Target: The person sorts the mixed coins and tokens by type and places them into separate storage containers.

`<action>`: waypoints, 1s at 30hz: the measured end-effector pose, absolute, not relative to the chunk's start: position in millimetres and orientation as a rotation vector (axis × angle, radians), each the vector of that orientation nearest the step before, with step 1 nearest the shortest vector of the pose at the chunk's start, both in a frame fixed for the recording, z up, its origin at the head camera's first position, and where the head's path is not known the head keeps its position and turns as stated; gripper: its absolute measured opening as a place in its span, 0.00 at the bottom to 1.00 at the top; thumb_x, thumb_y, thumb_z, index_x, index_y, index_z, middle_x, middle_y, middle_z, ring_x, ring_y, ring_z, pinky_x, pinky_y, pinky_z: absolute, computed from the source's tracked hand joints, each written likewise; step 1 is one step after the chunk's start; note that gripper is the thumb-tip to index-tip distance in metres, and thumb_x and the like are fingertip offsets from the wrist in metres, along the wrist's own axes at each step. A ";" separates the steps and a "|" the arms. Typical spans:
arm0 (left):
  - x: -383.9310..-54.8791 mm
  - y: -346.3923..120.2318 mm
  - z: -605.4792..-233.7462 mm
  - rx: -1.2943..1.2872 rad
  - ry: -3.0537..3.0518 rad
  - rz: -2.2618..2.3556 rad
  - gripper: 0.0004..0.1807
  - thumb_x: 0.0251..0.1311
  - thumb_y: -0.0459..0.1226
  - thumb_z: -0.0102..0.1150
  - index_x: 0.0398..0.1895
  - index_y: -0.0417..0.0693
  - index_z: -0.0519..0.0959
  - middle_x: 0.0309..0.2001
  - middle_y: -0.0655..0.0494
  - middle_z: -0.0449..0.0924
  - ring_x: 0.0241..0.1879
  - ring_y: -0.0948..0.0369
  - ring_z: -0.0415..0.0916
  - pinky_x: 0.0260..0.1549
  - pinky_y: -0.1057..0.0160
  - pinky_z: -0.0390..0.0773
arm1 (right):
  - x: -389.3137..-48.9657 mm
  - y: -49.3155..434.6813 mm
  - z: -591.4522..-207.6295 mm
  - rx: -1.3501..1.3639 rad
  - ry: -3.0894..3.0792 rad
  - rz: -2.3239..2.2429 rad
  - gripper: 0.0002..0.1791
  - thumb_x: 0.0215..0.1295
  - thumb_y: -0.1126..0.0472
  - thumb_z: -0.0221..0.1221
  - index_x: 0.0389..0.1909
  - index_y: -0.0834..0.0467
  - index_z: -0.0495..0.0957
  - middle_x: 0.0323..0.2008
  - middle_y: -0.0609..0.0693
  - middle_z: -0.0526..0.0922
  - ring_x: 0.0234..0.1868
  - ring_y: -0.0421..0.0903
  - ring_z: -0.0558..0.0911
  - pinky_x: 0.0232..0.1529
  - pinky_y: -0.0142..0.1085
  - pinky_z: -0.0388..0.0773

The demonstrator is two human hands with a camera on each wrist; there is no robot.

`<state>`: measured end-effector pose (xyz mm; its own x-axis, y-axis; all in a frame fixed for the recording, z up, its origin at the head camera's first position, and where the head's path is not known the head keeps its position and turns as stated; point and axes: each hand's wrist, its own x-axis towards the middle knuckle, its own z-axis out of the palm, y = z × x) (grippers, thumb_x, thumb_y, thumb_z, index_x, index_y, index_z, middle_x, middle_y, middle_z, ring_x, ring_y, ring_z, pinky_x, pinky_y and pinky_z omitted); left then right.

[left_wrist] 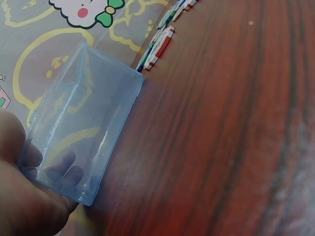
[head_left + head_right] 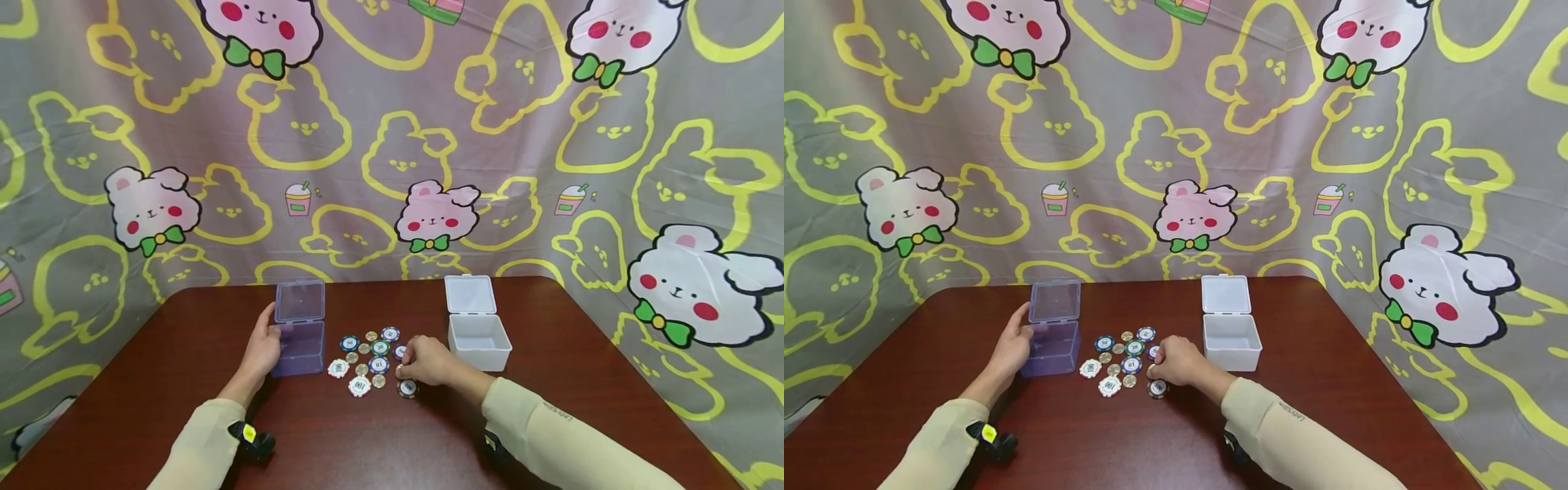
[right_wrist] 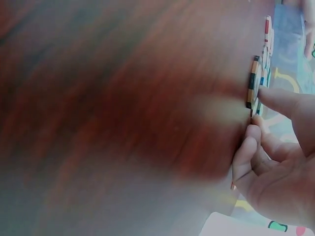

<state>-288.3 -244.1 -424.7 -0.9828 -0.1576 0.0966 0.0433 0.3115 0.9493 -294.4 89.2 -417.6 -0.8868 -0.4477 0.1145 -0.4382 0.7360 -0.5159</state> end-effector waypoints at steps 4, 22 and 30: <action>-289.8 -243.6 -424.7 0.101 -2.404 -1.736 0.32 0.75 0.28 0.26 0.81 0.44 0.40 0.61 0.27 0.70 0.63 0.42 0.63 0.62 0.48 0.58 | -295.9 89.9 -414.3 -0.709 2.877 -0.852 0.13 0.49 0.59 0.76 0.22 0.54 0.78 0.22 0.42 0.76 0.27 0.41 0.74 0.31 0.35 0.72; -289.2 -240.6 -425.0 0.063 -2.411 -1.695 0.32 0.75 0.27 0.26 0.80 0.40 0.39 0.61 0.25 0.70 0.66 0.40 0.61 0.65 0.46 0.56 | -299.1 91.3 -413.4 -0.736 2.828 -0.832 0.12 0.50 0.59 0.75 0.23 0.55 0.80 0.21 0.41 0.77 0.27 0.39 0.74 0.32 0.34 0.73; -287.8 -242.7 -425.4 0.077 -2.416 -1.673 0.31 0.75 0.28 0.26 0.80 0.40 0.40 0.60 0.25 0.71 0.65 0.41 0.61 0.65 0.46 0.55 | -300.4 90.9 -414.2 -0.765 2.823 -0.894 0.12 0.50 0.60 0.75 0.26 0.56 0.80 0.20 0.41 0.78 0.26 0.40 0.74 0.30 0.34 0.72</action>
